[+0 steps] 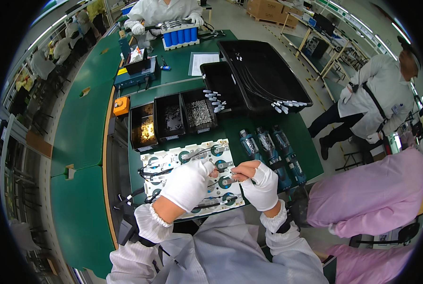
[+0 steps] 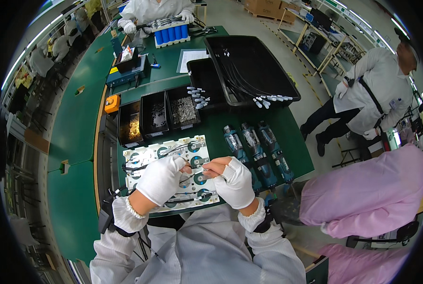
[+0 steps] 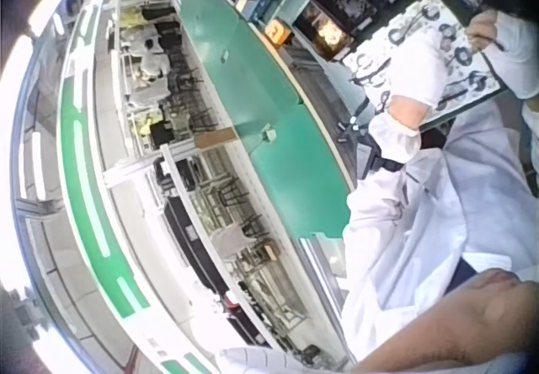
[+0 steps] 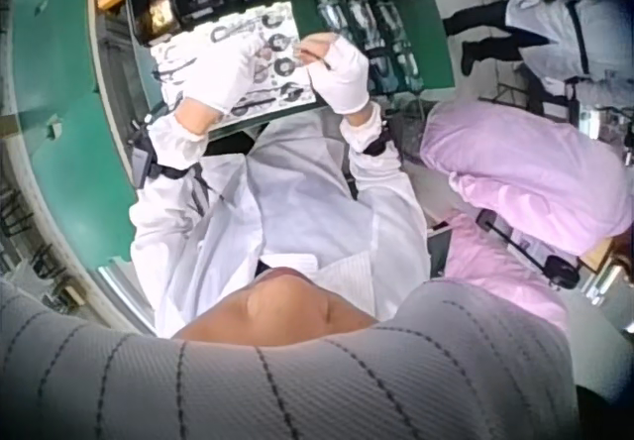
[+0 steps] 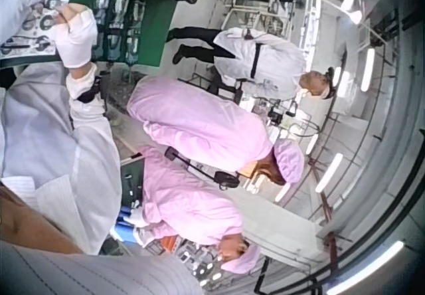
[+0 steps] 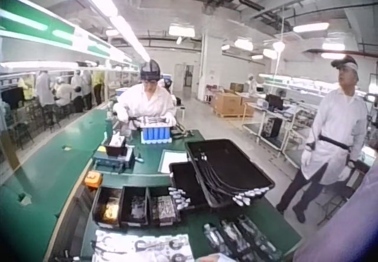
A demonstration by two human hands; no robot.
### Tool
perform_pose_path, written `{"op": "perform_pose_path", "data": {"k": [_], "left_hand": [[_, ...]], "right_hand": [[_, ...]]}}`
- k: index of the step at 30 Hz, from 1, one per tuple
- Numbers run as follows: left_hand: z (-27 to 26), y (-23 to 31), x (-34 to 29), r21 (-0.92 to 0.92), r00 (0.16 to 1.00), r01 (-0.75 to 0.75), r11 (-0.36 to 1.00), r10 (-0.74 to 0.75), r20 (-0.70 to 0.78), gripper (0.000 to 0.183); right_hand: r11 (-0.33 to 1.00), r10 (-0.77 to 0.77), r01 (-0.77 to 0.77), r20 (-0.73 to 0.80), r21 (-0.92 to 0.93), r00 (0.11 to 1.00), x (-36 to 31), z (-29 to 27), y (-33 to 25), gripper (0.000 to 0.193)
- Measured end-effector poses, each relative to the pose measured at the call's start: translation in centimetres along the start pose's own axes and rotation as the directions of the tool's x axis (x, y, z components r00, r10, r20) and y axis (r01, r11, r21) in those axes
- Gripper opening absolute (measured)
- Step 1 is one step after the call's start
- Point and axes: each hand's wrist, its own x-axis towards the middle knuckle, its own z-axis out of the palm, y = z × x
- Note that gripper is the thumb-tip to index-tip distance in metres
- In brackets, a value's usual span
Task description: The person is assembling a battery pack by inserting blue battery cells into a housing, checking a reference sheet, and securing components with an electric screwdriver.
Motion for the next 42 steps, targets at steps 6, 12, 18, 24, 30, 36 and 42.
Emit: {"op": "perform_pose_path", "data": {"k": [6, 12, 18, 24, 30, 36, 42], "left_hand": [[0.9, 0.2, -0.4, 0.014, 0.997, -0.065, 0.998, 0.066, -0.032, 0.008], [0.3, 1.2, -0.5, 0.13, 0.997, -0.074, 0.989, 0.076, -0.007, 0.011], [2.0, 2.7, -0.3, 0.378, 0.984, -0.174, 0.909, 0.173, 0.037, 0.018], [2.1, 2.3, -0.3, 0.303, 0.989, -0.141, 0.942, 0.145, 0.011, 0.012], [1.8, 1.7, -0.8, 0.247, 0.985, -0.128, 0.96, 0.152, -0.08, 0.012], [-1.6, 0.7, -4.2, 0.206, 0.962, 0.087, 0.975, -0.028, -0.272, 0.008], [-5.3, -3.3, -10.2, -0.002, 0.817, 0.451, 0.893, -0.413, -0.402, 0.009]], "right_hand": [[0.99, -0.139, 0.139, 0.09, 0.002, 0.986, 0.4, -0.6, 0.6, 0.032], [0.952, -0.244, 0.28, 0.247, -0.124, 0.938, 1.8, -1.6, 0.3, 0.025], [0.929, -0.205, 0.293, 0.347, -0.226, 0.915, 0.6, -2.3, 1.2, 0.024], [0.947, -0.181, 0.267, 0.393, -0.178, 0.902, 0.9, -2.0, 1.0, 0.028], [0.917, -0.231, 0.341, 0.423, -0.208, 0.876, 0.8, -2.2, 0.9, 0.035], [0.969, -0.169, 0.225, 0.395, -0.099, 0.903, 1.1, -2.0, 1.7, 0.032], [0.988, 0.015, -0.083, 0.455, 0.13, 0.89, 1.2, -2.1, 2.6, 0.021]]}}
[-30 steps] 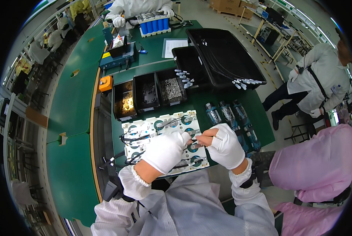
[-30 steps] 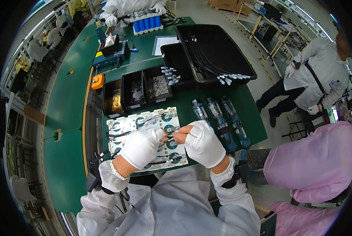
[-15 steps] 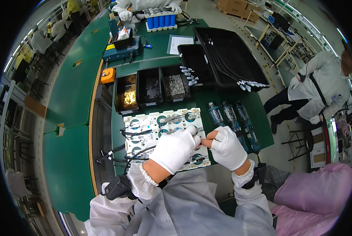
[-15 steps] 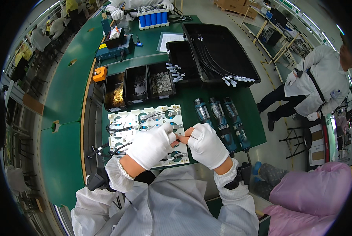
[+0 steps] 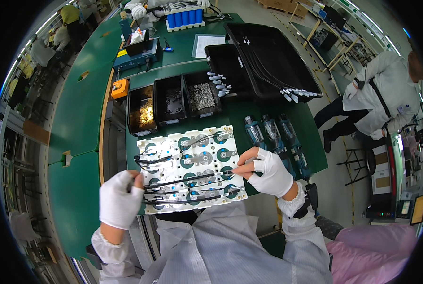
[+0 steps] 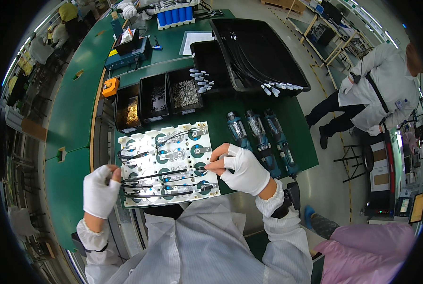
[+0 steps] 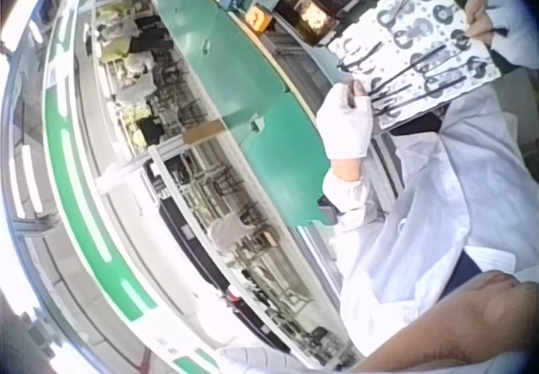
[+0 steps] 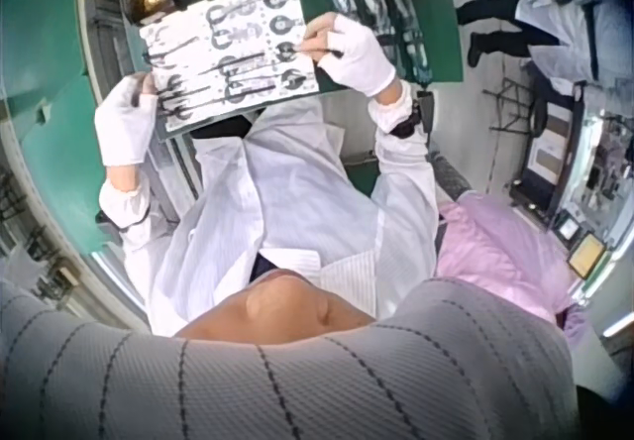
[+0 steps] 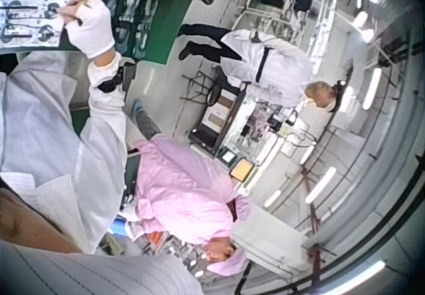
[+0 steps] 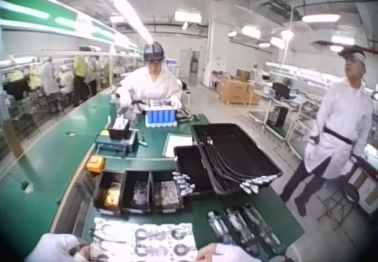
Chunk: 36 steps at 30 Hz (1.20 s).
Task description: The person is assembling a battery pack by inserting blue battery cells into a housing, checking a reference sheet, and securing components with an electric screwdriver.
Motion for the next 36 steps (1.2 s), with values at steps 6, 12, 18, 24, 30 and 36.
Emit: {"op": "perform_pose_path", "data": {"k": [6, 12, 18, 24, 30, 36], "left_hand": [[-0.7, -5.0, 0.2, 0.175, 0.998, 0.009, 0.984, -0.019, 0.053, 0.01], [4.2, 5.9, 1.9, -0.175, 0.823, -0.542, 0.822, 0.562, 0.085, 0.02], [9.6, 9.5, 1.4, 0.158, 0.775, -0.62, 0.769, 0.568, 0.278, 0.016], [10.2, 8.8, 0.8, 0.121, 0.79, -0.607, 0.786, 0.578, 0.205, 0.012], [10.2, 8.3, 0.9, 0.069, 0.772, -0.63, 0.773, 0.614, 0.166, 0.011], [10.6, 8.2, 0.7, 0.11, 0.773, -0.63, 0.769, 0.608, 0.179, 0.014]], "right_hand": [[0.998, 0.026, -0.029, 0.067, 0.047, 0.997, 1.6, -0.9, 0.2, 0.016], [0.996, -0.018, 0.005, 0.142, 0.091, 0.99, 2.0, -1.1, 0.5, 0.025], [0.663, 0.385, -0.502, -0.322, -0.556, 0.865, -4.8, -0.2, 2.9, 0.043], [0.235, 0.564, -0.604, -0.399, -0.762, 0.723, -6.8, 4.6, 5.3, 0.057], [0.291, 0.748, -0.686, 0.288, 0.668, 0.597, -10.0, 0.0, 6.9, 0.056], [0.699, 0.252, 0.066, -0.332, 0.712, 0.909, -2.3, -0.4, -3.7, 0.056]]}}
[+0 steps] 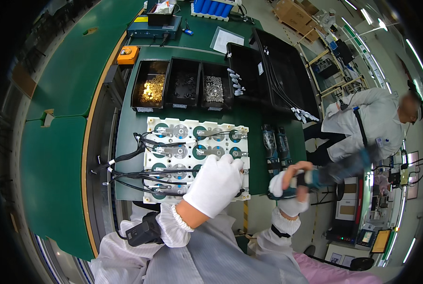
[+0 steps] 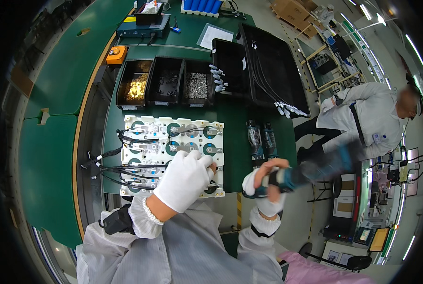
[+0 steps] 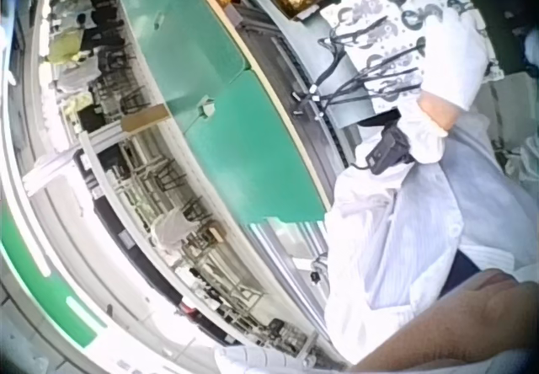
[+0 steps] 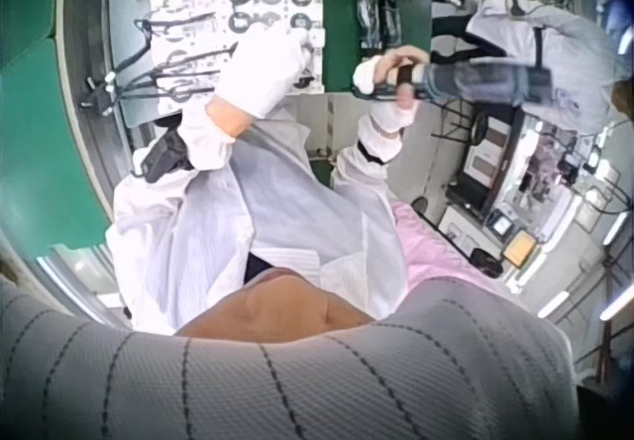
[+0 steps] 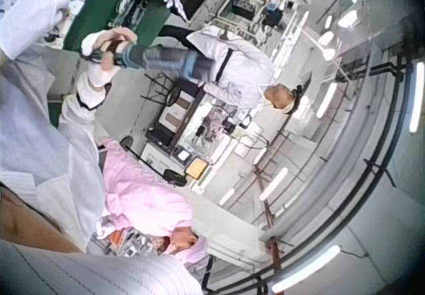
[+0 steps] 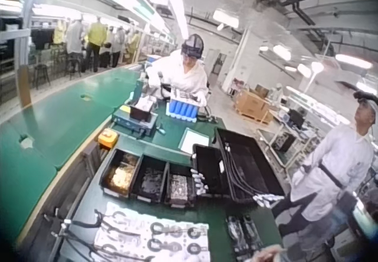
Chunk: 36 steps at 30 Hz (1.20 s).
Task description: The person is assembling a battery pack by inserting blue battery cells into a housing, checking a reference sheet, and securing components with an electric screwdriver.
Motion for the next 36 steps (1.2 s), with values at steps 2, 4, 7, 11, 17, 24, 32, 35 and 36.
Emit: {"op": "perform_pose_path", "data": {"k": [2, 4, 7, 11, 17, 24, 32, 35, 36], "left_hand": [[-0.2, -0.2, -0.1, -0.004, 1.0, 0.002, 1.0, -0.002, -0.021, 0.015], [-0.1, -0.3, -0.1, -0.026, 1.0, 0.006, 1.0, -0.006, -0.026, 0.015], [-0.1, -0.3, 0.0, -0.051, 1.0, 0.01, 0.999, -0.011, -0.029, 0.014], [0.2, -0.2, -0.2, -0.103, 0.999, 0.037, 0.994, -0.04, -0.026, 0.014], [0.3, -0.1, -0.1, -0.112, 0.999, 0.04, 0.993, -0.042, -0.02, 0.013], [0.4, 0.0, 0.1, -0.088, 0.997, 0.032, 0.996, -0.037, -0.062, 0.01], [-1.1, -0.2, -0.5, -0.202, 0.987, -0.157, 0.967, 0.159, -0.009, 0.009], [-1.5, 0.7, -0.2, -0.107, 0.988, -0.126, 0.986, 0.134, 0.071, 0.009], [-1.6, 1.0, -0.1, -0.109, 0.988, -0.129, 0.986, 0.138, 0.073, 0.009]], "right_hand": [[0.961, -0.273, 0.265, 0.113, 0.081, 0.955, 2.0, 1.7, -0.7, 0.06], [0.926, -0.377, 0.375, 0.142, 0.046, 0.915, 3.0, 2.8, -0.3, 0.064], [0.948, -0.313, 0.294, 0.2, 0.12, 0.928, 3.9, 2.8, 0.4, 0.068], [0.974, -0.227, 0.219, 0.261, 0.061, 0.938, 4.5, 2.5, 1.3, 0.07], [0.988, -0.144, 0.116, 0.328, 0.104, 0.934, 4.6, 2.4, 1.7, 0.067], [0.975, -0.152, 0.174, 0.161, -0.136, 0.975, 4.4, 4.7, 1.5, 0.06], [0.988, -0.152, 0.134, 0.3, 0.08, 0.942, 1.6, 3.8, -1.4, 0.073], [0.987, -0.135, 0.107, 0.252, 0.122, 0.958, 0.8, 3.9, -0.5, 0.073], [0.986, -0.124, 0.093, 0.242, 0.136, 0.962, 0.6, 3.6, -0.3, 0.073]]}}
